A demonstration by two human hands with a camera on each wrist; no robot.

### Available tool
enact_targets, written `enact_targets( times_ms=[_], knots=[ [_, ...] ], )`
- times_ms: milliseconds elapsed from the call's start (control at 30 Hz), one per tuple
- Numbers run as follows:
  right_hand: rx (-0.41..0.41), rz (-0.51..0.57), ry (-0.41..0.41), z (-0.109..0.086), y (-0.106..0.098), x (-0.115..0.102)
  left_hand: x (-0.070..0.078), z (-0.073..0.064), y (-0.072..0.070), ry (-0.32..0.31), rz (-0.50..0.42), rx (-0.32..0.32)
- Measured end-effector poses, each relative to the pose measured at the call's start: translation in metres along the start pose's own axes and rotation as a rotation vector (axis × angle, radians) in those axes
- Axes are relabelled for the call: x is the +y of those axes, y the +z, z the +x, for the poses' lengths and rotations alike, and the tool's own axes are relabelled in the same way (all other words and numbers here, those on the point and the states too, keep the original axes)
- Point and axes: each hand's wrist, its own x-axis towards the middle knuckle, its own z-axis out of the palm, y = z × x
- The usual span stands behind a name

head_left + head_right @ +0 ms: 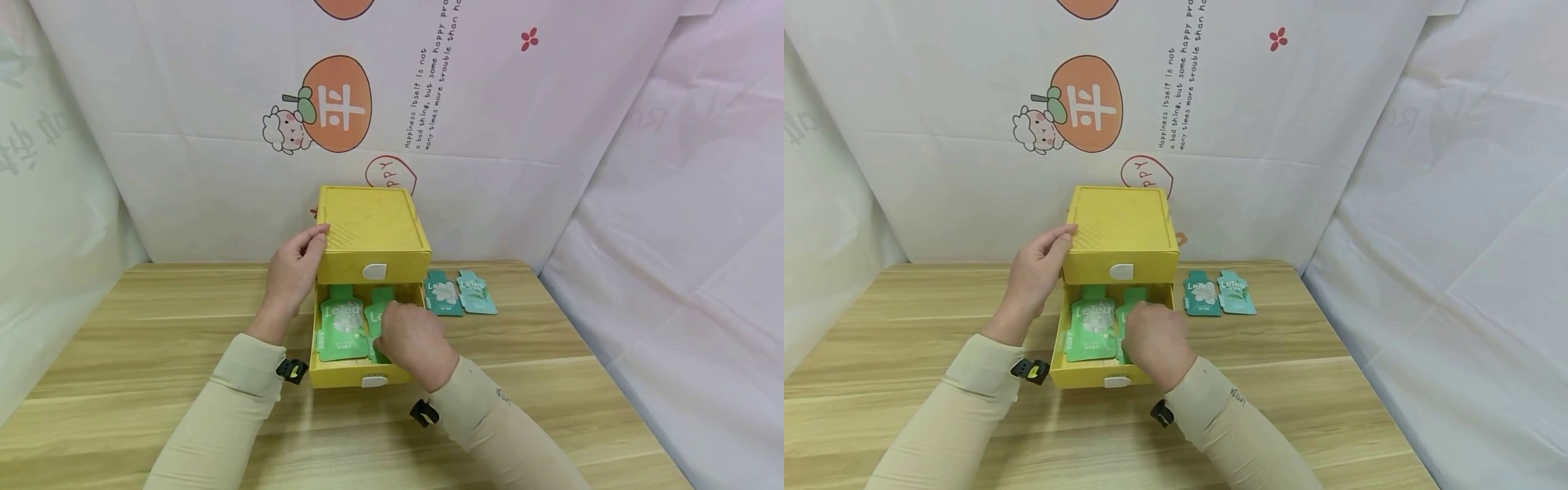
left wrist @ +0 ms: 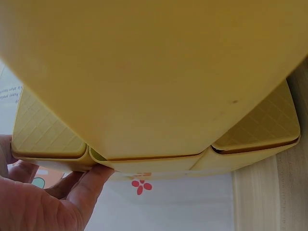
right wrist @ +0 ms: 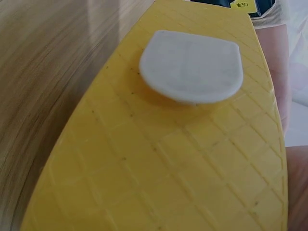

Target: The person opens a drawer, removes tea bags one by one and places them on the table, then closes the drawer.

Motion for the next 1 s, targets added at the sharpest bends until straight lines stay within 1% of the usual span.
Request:
enact_targets(
  times_ms=[300, 367, 633, 867, 1000],
  knots=[
    [-0.018, 0.018, -0.009, 0.0007, 0.0003, -0.0001, -0.0008, 0.0005, 0.0003, -0.004, 0.001, 0.004],
    [-0.024, 0.028, 0.000, 0.0012, 0.0006, -0.0004, -0.0014, 0.0008, 0.0006, -0.003, 0.000, 0.007],
    [-0.042, -0.012, 0.028, 0.0020, -0.0010, -0.0014, -0.0017, 0.0003, 0.0010, 0.005, 0.007, 0.012],
    [0.052, -0.055, 0.011, -0.0030, -0.0020, -0.0008, -0.0008, 0.0004, 0.0011, 0.011, 0.004, 0.011],
    [0.050, -0.031, 0.013, -0.0050, -0.0042, -0.0004, -0.0005, 0.0004, 0.0011, 0.009, 0.002, 0.006]
  ],
)
